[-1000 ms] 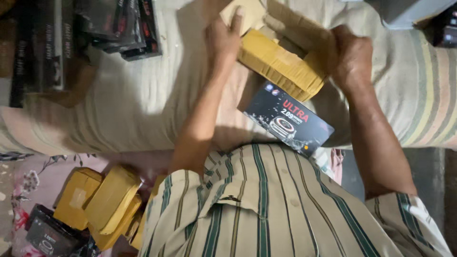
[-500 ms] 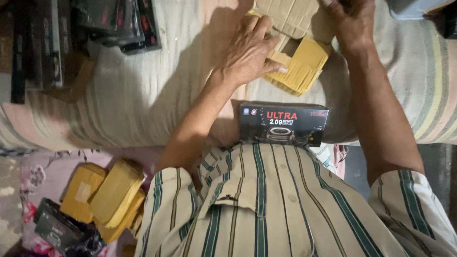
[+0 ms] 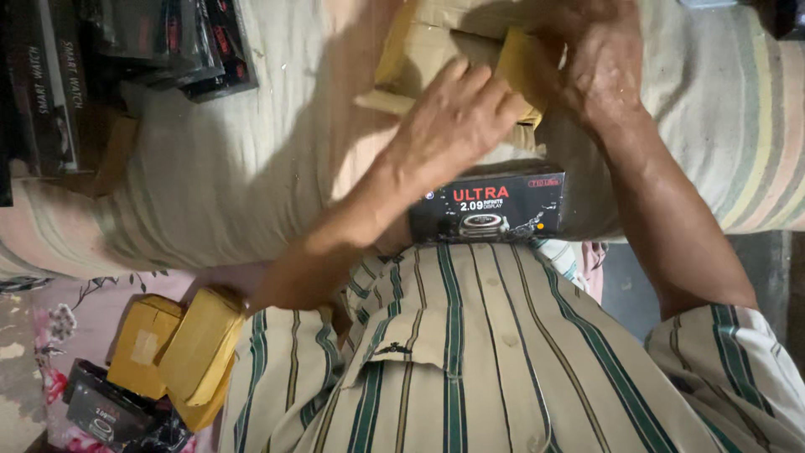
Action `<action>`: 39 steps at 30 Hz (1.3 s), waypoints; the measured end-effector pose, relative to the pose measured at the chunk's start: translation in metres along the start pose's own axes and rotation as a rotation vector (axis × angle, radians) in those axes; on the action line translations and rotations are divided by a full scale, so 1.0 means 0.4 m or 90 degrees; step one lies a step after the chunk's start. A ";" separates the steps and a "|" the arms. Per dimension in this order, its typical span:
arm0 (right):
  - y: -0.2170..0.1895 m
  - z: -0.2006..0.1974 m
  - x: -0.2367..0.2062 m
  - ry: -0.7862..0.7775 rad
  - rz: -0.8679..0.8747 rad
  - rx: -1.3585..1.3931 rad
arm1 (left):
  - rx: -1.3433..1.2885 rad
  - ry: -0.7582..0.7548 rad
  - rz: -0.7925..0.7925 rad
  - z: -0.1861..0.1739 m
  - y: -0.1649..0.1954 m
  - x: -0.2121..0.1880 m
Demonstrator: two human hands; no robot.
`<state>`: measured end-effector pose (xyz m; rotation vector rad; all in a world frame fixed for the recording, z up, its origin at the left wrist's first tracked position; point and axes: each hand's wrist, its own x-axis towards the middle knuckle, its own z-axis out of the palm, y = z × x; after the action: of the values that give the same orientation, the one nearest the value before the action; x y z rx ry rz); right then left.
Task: The person packs smart watch retail boxes into yellow cardboard mailers, folding the flaps closed and pressing them shut. They stack the sealed mailers with others and place packed boxes aside while reaching for new ones.
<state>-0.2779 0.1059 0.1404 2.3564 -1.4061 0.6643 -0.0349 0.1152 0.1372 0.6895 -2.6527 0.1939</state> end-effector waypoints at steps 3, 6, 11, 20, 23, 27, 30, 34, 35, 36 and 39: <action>-0.034 0.024 0.003 -0.118 0.062 -0.004 | -0.089 -0.005 -0.069 -0.035 0.044 -0.021; -0.067 0.069 0.019 -0.233 0.165 -0.015 | -0.249 -0.085 -0.226 -0.057 0.035 -0.028; -0.111 0.120 0.032 -0.220 0.222 -0.006 | -0.245 0.042 -0.338 -0.048 -0.048 -0.034; -0.011 -0.040 -0.058 -0.033 0.410 0.714 | 0.047 -0.018 -0.462 -0.056 -0.065 -0.057; -0.072 -0.117 -0.083 0.051 0.341 0.492 | -0.018 -0.005 -0.466 -0.050 -0.057 -0.049; -0.140 -0.176 -0.099 0.066 0.025 -0.096 | -0.183 -0.103 -0.521 -0.015 -0.053 -0.041; -0.154 -0.195 -0.111 -0.032 -0.084 -0.006 | -0.187 -0.021 -0.490 0.009 -0.064 -0.052; -0.180 -0.208 -0.141 -0.022 -0.131 0.079 | -0.166 0.004 -0.473 0.028 -0.078 -0.072; -0.195 -0.210 -0.152 -0.043 -0.140 0.102 | -0.174 0.004 -0.478 0.031 -0.079 -0.075; -0.211 -0.213 -0.165 -0.065 -0.152 0.127 | -0.178 0.013 -0.482 0.033 -0.078 -0.078; -0.263 -0.199 -0.194 -0.167 -0.093 0.102 | -0.176 0.038 -0.486 0.034 -0.077 -0.083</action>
<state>-0.2345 0.2511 0.1622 2.7234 -1.3058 0.4556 0.0023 0.0999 0.1125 1.4839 -2.1110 -0.3491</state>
